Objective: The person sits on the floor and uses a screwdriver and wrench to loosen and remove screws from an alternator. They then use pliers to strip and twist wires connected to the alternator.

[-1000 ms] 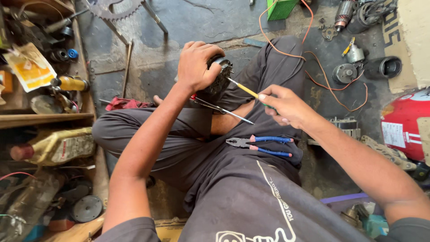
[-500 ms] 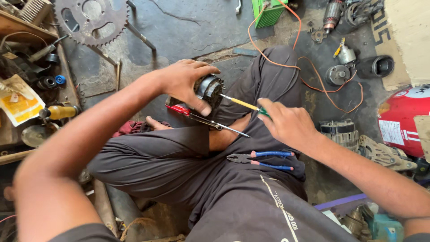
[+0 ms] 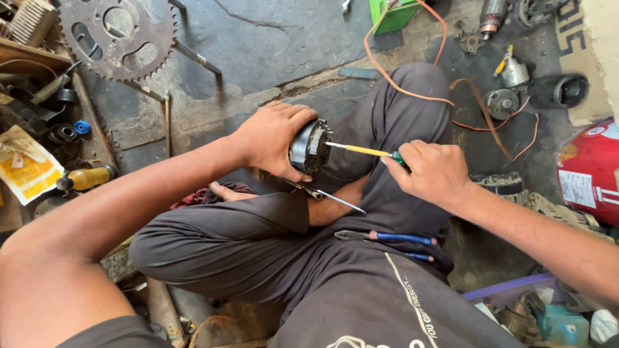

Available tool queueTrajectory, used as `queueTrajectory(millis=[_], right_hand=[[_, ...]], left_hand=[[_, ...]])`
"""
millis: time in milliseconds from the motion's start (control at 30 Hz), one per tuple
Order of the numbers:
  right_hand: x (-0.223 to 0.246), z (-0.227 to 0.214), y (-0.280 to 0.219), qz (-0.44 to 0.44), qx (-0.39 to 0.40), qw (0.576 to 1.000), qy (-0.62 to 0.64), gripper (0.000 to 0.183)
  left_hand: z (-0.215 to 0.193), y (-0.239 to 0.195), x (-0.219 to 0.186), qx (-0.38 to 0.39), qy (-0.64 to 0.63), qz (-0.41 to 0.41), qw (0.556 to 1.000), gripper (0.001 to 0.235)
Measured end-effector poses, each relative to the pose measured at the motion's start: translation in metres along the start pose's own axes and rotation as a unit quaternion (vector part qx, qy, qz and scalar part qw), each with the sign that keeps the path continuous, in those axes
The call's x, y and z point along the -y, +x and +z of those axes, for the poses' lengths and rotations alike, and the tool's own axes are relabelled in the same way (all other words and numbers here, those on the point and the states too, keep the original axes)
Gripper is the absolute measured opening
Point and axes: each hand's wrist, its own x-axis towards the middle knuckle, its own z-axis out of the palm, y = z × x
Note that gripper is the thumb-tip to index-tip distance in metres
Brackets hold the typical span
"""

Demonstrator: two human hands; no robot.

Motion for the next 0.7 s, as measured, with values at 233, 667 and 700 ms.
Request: queueTrajectory(millis=[233, 667, 700], right_hand=[[0.001, -0.002, 0.000, 0.062, 0.078, 0.995, 0.018, 0.044], [-0.016, -0.004, 0.021, 0.150, 0.221, 0.960, 0.090, 0.054], [-0.018, -0.003, 0.027, 0.162, 0.245, 0.950, 0.108, 0.056]], left_hand=[[0.000, 0.006, 0.001, 0.023, 0.001, -0.006, 1.000, 0.104], [0.004, 0.003, 0.006, -0.004, 0.009, 0.004, 1.000, 0.106], [0.003, 0.000, 0.007, 0.001, 0.010, -0.002, 1.000, 0.105]])
